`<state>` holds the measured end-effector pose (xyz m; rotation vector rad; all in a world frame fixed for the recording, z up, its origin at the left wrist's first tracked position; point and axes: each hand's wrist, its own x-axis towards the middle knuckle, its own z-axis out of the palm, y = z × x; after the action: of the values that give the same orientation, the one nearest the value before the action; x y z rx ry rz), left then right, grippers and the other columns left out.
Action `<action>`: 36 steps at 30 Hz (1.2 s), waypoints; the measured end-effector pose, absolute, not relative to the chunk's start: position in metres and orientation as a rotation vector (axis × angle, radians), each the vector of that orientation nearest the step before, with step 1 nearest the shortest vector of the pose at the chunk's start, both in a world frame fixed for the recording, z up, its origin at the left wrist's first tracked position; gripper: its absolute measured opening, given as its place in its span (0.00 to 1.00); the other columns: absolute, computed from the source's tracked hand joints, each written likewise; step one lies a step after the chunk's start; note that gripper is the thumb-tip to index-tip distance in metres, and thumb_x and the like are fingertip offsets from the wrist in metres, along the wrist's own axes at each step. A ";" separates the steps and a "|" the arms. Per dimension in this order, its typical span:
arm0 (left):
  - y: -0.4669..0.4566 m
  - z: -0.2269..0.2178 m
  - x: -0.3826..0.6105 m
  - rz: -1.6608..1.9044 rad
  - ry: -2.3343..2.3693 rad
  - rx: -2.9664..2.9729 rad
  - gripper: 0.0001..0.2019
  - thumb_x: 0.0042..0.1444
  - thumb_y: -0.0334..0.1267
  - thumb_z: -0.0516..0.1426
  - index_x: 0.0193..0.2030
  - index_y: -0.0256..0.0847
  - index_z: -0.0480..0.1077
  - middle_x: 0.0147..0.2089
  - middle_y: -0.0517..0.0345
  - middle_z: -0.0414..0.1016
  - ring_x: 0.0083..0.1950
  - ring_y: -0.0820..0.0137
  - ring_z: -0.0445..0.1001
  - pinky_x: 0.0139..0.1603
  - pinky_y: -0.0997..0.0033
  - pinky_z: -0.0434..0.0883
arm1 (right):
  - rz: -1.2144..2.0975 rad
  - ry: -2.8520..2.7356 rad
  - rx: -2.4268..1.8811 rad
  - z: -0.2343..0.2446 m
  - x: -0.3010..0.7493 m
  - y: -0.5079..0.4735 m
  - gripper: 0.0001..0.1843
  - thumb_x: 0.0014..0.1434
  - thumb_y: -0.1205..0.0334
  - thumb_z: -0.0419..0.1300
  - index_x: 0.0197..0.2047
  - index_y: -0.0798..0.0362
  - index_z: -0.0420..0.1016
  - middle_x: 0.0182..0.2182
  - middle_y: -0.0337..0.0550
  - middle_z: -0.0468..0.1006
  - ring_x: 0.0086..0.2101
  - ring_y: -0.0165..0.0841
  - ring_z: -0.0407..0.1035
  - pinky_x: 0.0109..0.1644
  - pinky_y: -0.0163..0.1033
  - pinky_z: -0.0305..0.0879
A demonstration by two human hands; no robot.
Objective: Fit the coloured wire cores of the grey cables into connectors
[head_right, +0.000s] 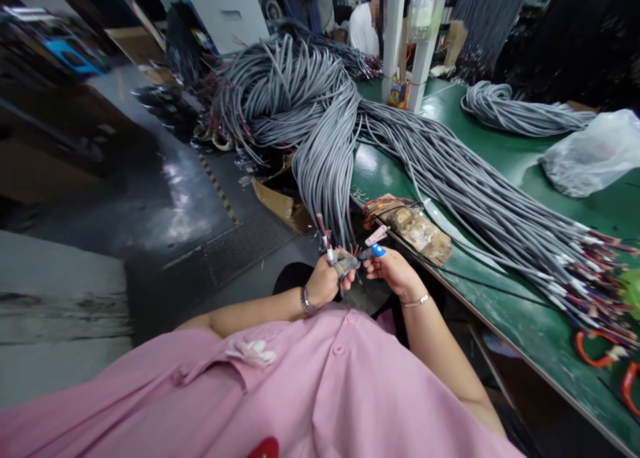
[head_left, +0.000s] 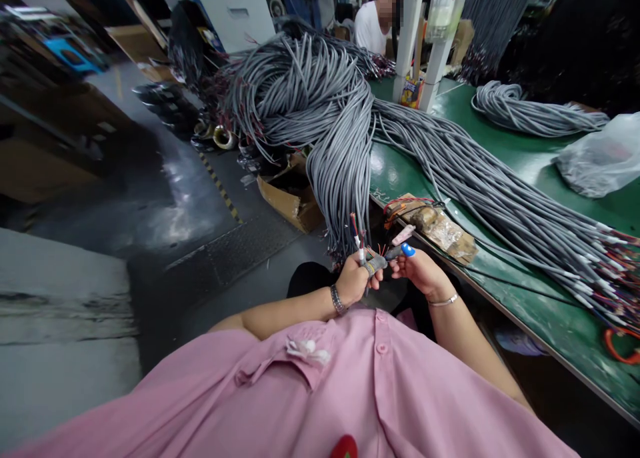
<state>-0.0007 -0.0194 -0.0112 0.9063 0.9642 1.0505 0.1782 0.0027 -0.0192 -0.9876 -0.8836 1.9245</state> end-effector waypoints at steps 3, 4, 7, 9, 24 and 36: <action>-0.020 -0.015 -0.002 1.011 0.971 1.008 0.14 0.51 0.46 0.61 0.28 0.36 0.67 0.20 0.61 0.71 0.14 0.77 0.66 0.13 0.79 0.56 | 1.869 -1.007 -1.090 -0.015 0.183 0.003 0.20 0.48 0.44 0.68 0.32 0.54 0.74 0.24 0.38 0.75 0.24 0.27 0.68 0.31 0.35 0.69; -0.020 -0.016 -0.003 0.994 0.977 1.036 0.14 0.52 0.46 0.61 0.28 0.36 0.67 0.20 0.60 0.71 0.14 0.77 0.66 0.13 0.79 0.56 | 1.851 -1.043 -1.111 -0.015 0.184 0.004 0.19 0.48 0.47 0.69 0.31 0.54 0.74 0.24 0.37 0.74 0.23 0.26 0.67 0.31 0.35 0.68; -0.021 -0.018 -0.005 0.950 0.980 1.092 0.15 0.52 0.46 0.60 0.26 0.36 0.67 0.20 0.60 0.71 0.15 0.78 0.67 0.14 0.79 0.57 | 1.801 -1.135 -1.124 -0.013 0.185 0.007 0.15 0.46 0.53 0.70 0.29 0.54 0.74 0.23 0.35 0.73 0.22 0.24 0.65 0.30 0.33 0.65; -0.021 -0.019 -0.006 0.919 0.972 1.124 0.15 0.53 0.46 0.60 0.26 0.35 0.68 0.20 0.60 0.71 0.15 0.78 0.67 0.14 0.79 0.58 | 1.763 -1.184 -1.115 -0.010 0.183 0.007 0.13 0.46 0.55 0.70 0.29 0.55 0.75 0.23 0.35 0.73 0.23 0.24 0.64 0.30 0.32 0.63; -0.013 -0.019 -0.005 0.890 0.987 0.931 0.16 0.49 0.49 0.62 0.28 0.36 0.68 0.19 0.59 0.71 0.15 0.75 0.69 0.14 0.79 0.54 | 1.653 -1.082 -1.069 -0.019 0.171 -0.012 0.19 0.51 0.46 0.66 0.37 0.53 0.76 0.31 0.40 0.77 0.28 0.28 0.68 0.36 0.36 0.67; -0.015 -0.019 -0.007 0.866 0.964 0.975 0.16 0.48 0.48 0.62 0.26 0.36 0.66 0.18 0.59 0.70 0.15 0.76 0.67 0.14 0.79 0.54 | 1.453 -1.024 -1.081 -0.030 0.143 -0.018 0.11 0.53 0.54 0.66 0.30 0.52 0.73 0.23 0.35 0.71 0.24 0.25 0.63 0.29 0.33 0.60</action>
<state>-0.0068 -0.0153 -0.0194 0.9746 0.9644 0.8660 0.1429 -0.0184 -0.0295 -1.0815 -1.0245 1.4532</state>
